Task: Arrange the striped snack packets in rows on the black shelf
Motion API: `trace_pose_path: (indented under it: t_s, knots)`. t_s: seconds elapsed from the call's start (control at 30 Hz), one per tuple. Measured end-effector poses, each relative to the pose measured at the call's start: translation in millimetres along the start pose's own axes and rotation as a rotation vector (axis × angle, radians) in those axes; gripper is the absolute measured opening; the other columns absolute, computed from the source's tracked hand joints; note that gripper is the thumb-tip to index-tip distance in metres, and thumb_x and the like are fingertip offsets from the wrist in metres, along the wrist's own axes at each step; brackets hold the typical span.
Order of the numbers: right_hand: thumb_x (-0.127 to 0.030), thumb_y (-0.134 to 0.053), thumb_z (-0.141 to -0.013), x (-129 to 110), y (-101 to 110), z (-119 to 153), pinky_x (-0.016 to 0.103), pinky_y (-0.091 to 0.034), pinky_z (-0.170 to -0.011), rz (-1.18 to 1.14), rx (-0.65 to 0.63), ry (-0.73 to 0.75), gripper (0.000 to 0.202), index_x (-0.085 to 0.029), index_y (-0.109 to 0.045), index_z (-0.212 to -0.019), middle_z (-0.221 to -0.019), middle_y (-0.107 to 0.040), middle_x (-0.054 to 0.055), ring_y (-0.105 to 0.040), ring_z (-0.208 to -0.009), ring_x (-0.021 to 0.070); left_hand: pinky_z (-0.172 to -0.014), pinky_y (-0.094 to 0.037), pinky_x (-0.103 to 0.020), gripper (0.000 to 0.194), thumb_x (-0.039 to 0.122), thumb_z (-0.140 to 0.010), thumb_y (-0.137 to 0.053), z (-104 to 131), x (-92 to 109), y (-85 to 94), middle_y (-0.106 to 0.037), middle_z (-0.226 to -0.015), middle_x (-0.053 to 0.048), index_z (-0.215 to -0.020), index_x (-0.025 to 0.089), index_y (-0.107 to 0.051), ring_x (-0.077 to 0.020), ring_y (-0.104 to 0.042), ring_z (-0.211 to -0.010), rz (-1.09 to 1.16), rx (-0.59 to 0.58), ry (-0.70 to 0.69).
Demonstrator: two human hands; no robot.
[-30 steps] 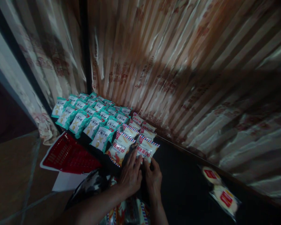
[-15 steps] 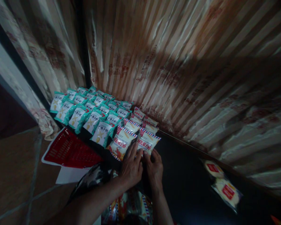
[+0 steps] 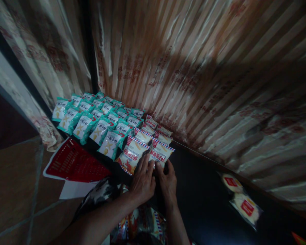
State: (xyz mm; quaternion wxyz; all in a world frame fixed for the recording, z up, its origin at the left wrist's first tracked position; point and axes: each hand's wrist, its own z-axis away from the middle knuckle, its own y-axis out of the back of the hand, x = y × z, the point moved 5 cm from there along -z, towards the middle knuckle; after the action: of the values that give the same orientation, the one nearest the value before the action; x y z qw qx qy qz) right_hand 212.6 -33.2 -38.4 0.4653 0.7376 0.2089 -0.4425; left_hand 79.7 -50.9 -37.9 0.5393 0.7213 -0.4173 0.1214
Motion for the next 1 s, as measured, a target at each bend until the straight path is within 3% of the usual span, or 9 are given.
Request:
trace_pose_path:
  t_s: [0.1, 0.63, 0.77, 1.0]
  knots:
    - [-0.058, -0.056, -0.072, -3.3, -2.7, 1.5, 0.038, -0.047, -0.084, -0.027, -0.059, -0.051, 0.067, -0.018, -0.053, -0.126, -0.11, -0.067, 0.011, -0.061, -0.1, 0.0268, -0.114, -0.022, -0.053, 0.064, 0.013, -0.081, -0.044, -0.4, -0.5, -0.2, -0.002, -0.155, -0.014, -0.141, 0.009, -0.025, -0.0292, -0.005, -0.143, 0.015, -0.003, 0.008]
    - [-0.06, -0.053, -0.072, -8.7, -3.9, 2.6, 0.04, -0.042, -0.091, 0.045, -0.035, -0.068, 0.066, -0.014, -0.056, -0.12, -0.121, -0.059, 0.015, -0.055, -0.109, 0.0284, -0.116, -0.021, -0.049, 0.066, 0.012, -0.078, -0.046, -2.4, 5.1, 6.5, -0.003, -0.156, -0.011, -0.141, 0.009, -0.027, -0.0271, -0.001, -0.143, 0.011, -0.004, 0.019]
    - [-0.06, -0.053, -0.071, -5.5, -4.0, 2.5, 0.041, -0.043, -0.091, 0.048, -0.044, -0.091, 0.072, -0.012, -0.051, -0.125, -0.124, -0.057, 0.017, -0.054, -0.11, 0.0294, -0.116, -0.021, -0.049, 0.066, 0.011, -0.078, -0.046, -2.1, 6.1, 8.6, -0.007, -0.156, -0.011, -0.141, 0.01, -0.028, -0.0267, -0.002, -0.143, 0.014, 0.005, 0.005]
    - [-0.057, -0.054, -0.072, -5.9, -6.5, 0.2, 0.04, -0.044, -0.089, 0.054, -0.032, -0.022, 0.064, -0.014, -0.057, -0.119, -0.12, -0.06, 0.015, -0.056, -0.107, 0.0282, -0.114, -0.026, -0.049, 0.064, 0.013, -0.079, -0.045, -1.1, 3.9, 5.9, -0.015, -0.154, -0.011, -0.141, 0.009, -0.028, -0.0269, -0.007, -0.143, -0.009, -0.014, -0.021]
